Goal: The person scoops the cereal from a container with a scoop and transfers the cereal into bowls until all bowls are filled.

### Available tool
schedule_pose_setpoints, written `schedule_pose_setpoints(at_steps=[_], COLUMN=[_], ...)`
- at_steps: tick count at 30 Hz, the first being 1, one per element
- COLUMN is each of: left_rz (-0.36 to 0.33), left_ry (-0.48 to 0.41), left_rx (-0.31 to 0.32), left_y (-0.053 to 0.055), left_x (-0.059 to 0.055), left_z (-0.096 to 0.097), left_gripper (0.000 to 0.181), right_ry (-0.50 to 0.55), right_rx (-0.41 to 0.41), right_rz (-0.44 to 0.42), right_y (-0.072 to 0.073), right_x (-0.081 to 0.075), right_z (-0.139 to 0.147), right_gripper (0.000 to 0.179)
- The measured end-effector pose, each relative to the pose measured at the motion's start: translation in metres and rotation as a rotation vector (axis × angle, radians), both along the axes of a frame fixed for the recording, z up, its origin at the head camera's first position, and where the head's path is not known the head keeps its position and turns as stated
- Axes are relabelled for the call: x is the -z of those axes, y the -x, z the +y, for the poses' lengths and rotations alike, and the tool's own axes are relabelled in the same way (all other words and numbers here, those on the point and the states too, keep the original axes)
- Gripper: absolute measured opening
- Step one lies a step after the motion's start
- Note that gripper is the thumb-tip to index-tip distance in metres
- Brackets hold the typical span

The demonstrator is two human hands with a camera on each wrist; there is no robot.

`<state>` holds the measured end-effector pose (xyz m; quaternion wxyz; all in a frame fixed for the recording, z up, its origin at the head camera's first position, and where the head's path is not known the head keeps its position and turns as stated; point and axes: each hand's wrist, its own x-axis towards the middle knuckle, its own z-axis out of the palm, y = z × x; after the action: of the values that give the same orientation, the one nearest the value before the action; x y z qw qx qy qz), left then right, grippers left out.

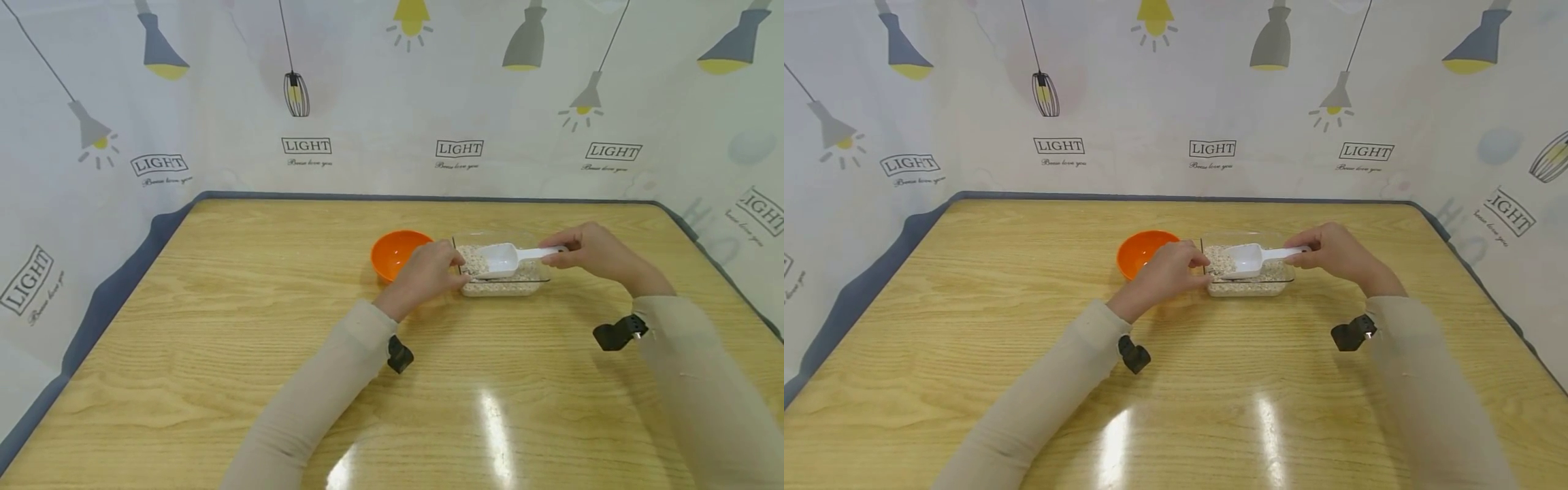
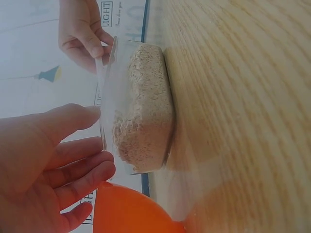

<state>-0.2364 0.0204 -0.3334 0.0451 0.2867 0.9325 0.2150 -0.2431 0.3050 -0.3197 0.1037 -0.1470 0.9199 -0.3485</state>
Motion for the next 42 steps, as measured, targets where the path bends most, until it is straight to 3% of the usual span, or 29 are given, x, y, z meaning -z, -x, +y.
schedule_pose_setpoints(at_steps=[10, 22, 29, 42], left_rz=[0.014, -0.013, -0.024, 0.003], left_ry=[-0.001, -0.013, -0.026, -0.034], left_rx=[-0.001, 0.002, -0.001, 0.007], left_y=[-0.001, 0.0, -0.001, -0.002], left_x=[0.001, 0.001, 0.001, 0.0], left_z=[0.001, 0.001, 0.001, 0.0], left_gripper=[0.032, 0.031, 0.032, 0.027], right_ry=[0.028, 0.053, 0.079, 0.082], right_rx=[-0.006, 0.036, 0.043, 0.093], right_rz=[0.048, 0.038, 0.077, 0.049], right_y=[-0.005, -0.01, -0.012, -0.015], right_x=[0.005, 0.012, 0.015, 0.014], right_z=[0.007, 0.017, 0.02, 0.03], right_gripper=[0.041, 0.044, 0.039, 0.043])
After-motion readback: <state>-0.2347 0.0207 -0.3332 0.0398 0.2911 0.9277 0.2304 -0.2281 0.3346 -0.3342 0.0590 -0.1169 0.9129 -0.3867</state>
